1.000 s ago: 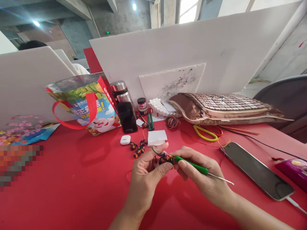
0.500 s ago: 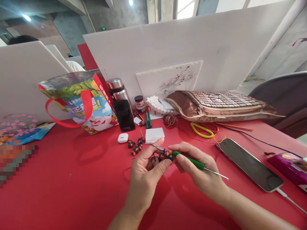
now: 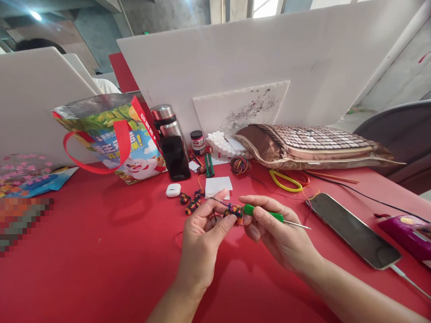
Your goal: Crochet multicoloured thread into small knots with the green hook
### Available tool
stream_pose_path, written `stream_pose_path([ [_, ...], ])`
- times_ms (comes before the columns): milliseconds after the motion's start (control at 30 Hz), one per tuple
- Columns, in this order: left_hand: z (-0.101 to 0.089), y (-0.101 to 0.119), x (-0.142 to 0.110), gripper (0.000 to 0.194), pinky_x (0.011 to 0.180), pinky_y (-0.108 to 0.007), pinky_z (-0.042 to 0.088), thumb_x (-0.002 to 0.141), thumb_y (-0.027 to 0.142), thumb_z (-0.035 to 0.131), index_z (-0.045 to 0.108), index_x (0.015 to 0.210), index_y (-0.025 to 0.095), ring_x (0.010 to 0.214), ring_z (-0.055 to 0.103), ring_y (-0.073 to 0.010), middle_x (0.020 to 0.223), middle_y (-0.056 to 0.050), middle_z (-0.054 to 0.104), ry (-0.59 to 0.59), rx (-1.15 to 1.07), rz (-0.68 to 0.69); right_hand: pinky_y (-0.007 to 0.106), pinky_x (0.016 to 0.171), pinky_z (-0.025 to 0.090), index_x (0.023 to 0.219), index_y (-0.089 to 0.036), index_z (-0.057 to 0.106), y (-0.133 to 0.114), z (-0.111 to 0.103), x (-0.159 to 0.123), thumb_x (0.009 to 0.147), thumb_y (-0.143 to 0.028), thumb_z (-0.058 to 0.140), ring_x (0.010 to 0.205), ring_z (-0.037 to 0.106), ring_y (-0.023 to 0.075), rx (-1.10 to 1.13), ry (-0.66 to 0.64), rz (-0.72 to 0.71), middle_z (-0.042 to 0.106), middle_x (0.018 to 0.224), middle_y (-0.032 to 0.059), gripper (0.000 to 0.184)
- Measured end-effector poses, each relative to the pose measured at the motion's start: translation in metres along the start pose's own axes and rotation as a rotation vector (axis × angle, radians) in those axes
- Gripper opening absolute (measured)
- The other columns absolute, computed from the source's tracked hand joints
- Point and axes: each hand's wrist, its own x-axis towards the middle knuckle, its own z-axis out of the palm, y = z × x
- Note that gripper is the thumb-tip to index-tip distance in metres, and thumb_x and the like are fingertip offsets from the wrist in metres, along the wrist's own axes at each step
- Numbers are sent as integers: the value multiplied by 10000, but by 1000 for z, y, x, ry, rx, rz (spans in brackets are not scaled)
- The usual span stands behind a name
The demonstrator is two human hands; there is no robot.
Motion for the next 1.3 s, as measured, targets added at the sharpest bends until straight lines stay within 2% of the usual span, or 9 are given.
stream_pose_path([
  [167, 2, 1, 0, 392, 902, -282, 562, 722, 290, 946, 840, 1096, 242, 860, 707, -163, 849, -3, 738, 24, 11, -7, 259, 527, 457, 962, -219, 869, 3, 4, 0, 813, -427, 915, 527, 511, 97, 114, 59, 87, 740, 717, 47, 260],
  [267, 2, 1, 1, 340, 879, -284, 562, 737, 279, 929, 842, 1061, 228, 831, 703, -163, 863, -14, 740, 18, 36, -13, 239, 508, 446, 959, -198, 862, 5, 4, 2, 813, -438, 911, 517, 452, 82, 168, 63, 136, 723, 711, 46, 285],
  [433, 1, 1, 1, 161, 846, -264, 560, 734, 259, 923, 815, 830, 189, 804, 684, -139, 883, -18, 728, 12, 31, -26, 180, 474, 414, 968, -177, 845, 5, 3, 4, 820, -419, 910, 514, 347, 56, 295, 16, 240, 644, 685, 2, 292],
  [567, 0, -1, 2, 337, 820, -232, 552, 703, 252, 952, 854, 1025, 224, 775, 661, -110, 829, 16, 681, 28, -2, -58, 145, 442, 384, 921, -167, 837, 4, 1, 6, 807, -411, 926, 498, 259, 43, 390, -15, 322, 605, 660, -23, 283],
  [667, -1, -1, 2, 449, 835, -243, 554, 714, 249, 949, 844, 1151, 251, 781, 669, -115, 808, 24, 664, 22, -15, -65, 143, 452, 392, 934, -163, 843, 4, 0, 7, 803, -410, 930, 494, 275, 37, 386, -16, 322, 610, 656, -21, 293],
  [900, 0, 0, 1, 470, 788, -258, 543, 710, 261, 946, 838, 1166, 228, 761, 655, -126, 813, 17, 643, 54, 44, -32, 198, 501, 430, 951, -177, 861, 1, 0, 1, 835, -423, 900, 504, 478, 56, 155, 35, 163, 708, 703, 34, 275],
  [1100, 3, 1, -1, 566, 623, -213, 454, 735, 307, 928, 792, 1275, 211, 630, 483, -72, 773, 38, 596, 91, 168, 7, 210, 505, 425, 920, -198, 857, -2, -4, 2, 878, -441, 858, 506, 546, 73, -68, 31, 24, 715, 693, 26, 246],
  [1200, 4, -1, -3, 571, 555, -201, 402, 782, 308, 890, 765, 1332, 216, 598, 436, -65, 772, 40, 584, 89, 239, 43, 230, 528, 464, 922, -196, 839, -3, -4, 0, 941, -411, 796, 526, 577, 91, -290, 29, -102, 718, 698, 24, 220],
  [1300, 5, -5, -5, 542, 538, -186, 390, 805, 312, 878, 769, 1330, 236, 588, 413, -59, 757, 47, 564, 101, 263, 70, 241, 553, 498, 986, -206, 820, 0, -2, -6, 989, -309, 731, 568, 603, 113, -578, 53, -307, 694, 688, 9, 137],
])
